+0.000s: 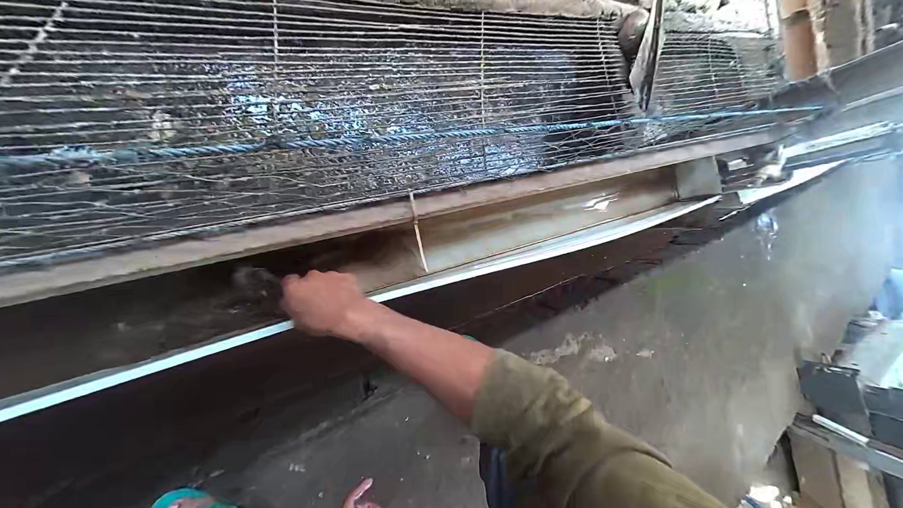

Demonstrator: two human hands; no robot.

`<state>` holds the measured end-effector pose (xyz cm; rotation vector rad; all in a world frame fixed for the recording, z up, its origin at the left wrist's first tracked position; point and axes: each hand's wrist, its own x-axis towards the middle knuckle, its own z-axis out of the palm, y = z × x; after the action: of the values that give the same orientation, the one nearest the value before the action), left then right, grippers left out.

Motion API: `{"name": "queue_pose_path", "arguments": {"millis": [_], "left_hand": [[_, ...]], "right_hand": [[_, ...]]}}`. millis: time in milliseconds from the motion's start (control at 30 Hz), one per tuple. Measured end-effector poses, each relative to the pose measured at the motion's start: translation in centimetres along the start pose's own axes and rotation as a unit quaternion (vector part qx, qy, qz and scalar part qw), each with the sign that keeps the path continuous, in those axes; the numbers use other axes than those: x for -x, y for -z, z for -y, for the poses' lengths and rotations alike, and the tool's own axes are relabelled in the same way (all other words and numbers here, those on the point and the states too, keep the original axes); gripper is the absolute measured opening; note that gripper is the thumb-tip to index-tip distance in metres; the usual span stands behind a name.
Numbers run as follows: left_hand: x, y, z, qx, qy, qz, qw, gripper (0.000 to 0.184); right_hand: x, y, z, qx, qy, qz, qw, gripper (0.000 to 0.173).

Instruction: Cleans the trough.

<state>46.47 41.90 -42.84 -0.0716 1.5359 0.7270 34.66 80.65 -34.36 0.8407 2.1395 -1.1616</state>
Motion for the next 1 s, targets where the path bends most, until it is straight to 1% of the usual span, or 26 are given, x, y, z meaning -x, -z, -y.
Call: {"name": "queue_pose_path", "arguments": {"millis": [33,67,100,133,167,200,267,300,367,400,433,467,500,567,633,700,800,900,1000], "left_hand": [[0.7,-0.6,-1.0,0.012,0.023,-0.01,1.0,0.05],[1.1,-1.4,-1.0,0.023,0.039,-0.02,0.999,0.049],[1.5,-2.0,-0.3,0.022,0.047,-0.026,0.998,0.048],[1.8,-2.2,0.3,0.008,0.05,-0.025,0.998,0.048],[2.0,-2.5,0.4,-0.01,0.048,-0.021,0.999,0.047],[2.2,-2.6,0.1,-0.028,0.047,-0.016,0.998,0.046],[2.7,-2.4,-1.1,-0.069,0.045,-0.001,0.997,0.045],[2.7,-2.2,-1.6,-0.08,0.042,0.006,0.996,0.045],[2.1,-1.6,-1.9,-0.063,0.03,0.001,0.998,0.044],[1.6,-1.4,-1.3,-0.044,0.024,-0.011,0.999,0.045],[1.1,-0.9,-0.6,-0.031,0.021,-0.022,0.999,0.045],[0.6,-0.1,-0.3,-0.031,0.023,-0.024,0.999,0.044],[0.3,0.9,-0.1,-0.045,0.025,-0.013,0.999,0.043],[0.3,3.0,0.2,-0.093,0.022,0.047,0.994,0.043],[0.5,5.3,-0.8,-0.111,0.009,0.095,0.989,0.042],[0.4,7.9,-2.8,-0.091,-0.003,0.096,0.991,0.042],[1.0,12.3,-5.1,-0.042,-0.011,0.076,0.996,0.043],[2.4,16.5,-6.9,-0.003,-0.023,0.081,0.996,0.044],[3.9,20.0,-8.0,0.031,-0.046,0.096,0.994,0.045]], "right_hand": [[2.1,0.4,-2.4,0.02,0.004,-0.027,0.999,0.032],[4.7,0.8,-6.1,0.055,-0.003,-0.067,0.996,0.036],[7.6,1.6,-10.8,0.105,-0.029,-0.105,0.988,0.042],[10.6,3.1,-15.9,0.156,-0.083,-0.124,0.976,0.047],[13.5,5.5,-20.9,0.196,-0.157,-0.129,0.959,0.046],[15.8,8.3,-25.5,0.217,-0.226,-0.129,0.941,0.042],[18.9,12.9,-33.1,0.212,-0.356,-0.132,0.9,0.045],[19.5,14.5,-36.0,0.202,-0.409,-0.135,0.879,0.047],[19.2,16.7,-40.2,0.19,-0.468,-0.125,0.854,0.049],[18.3,17.1,-41.3,0.185,-0.478,-0.119,0.851,0.048],[17.1,16.8,-41.3,0.185,-0.479,-0.108,0.851,0.048],[15.4,16.1,-40.1,0.187,-0.475,-0.098,0.854,0.046],[13.6,15.0,-37.7,0.192,-0.468,-0.089,0.858,0.044],[10.1,12.9,-30.2,0.202,-0.446,-0.069,0.869,0.043],[6.6,10.7,-22.1,0.201,-0.413,-0.049,0.887,0.044],[3.3,8.6,-14.6,0.196,-0.373,-0.031,0.907,0.044],[-2.1,4.8,-3.9,0.171,-0.322,-0.022,0.931,0.046],[-6.8,1.0,7.5,0.172,-0.277,-0.012,0.945,0.046],[-11.3,-2.9,17.6,0.184,-0.237,-0.002,0.954,0.047]]}}
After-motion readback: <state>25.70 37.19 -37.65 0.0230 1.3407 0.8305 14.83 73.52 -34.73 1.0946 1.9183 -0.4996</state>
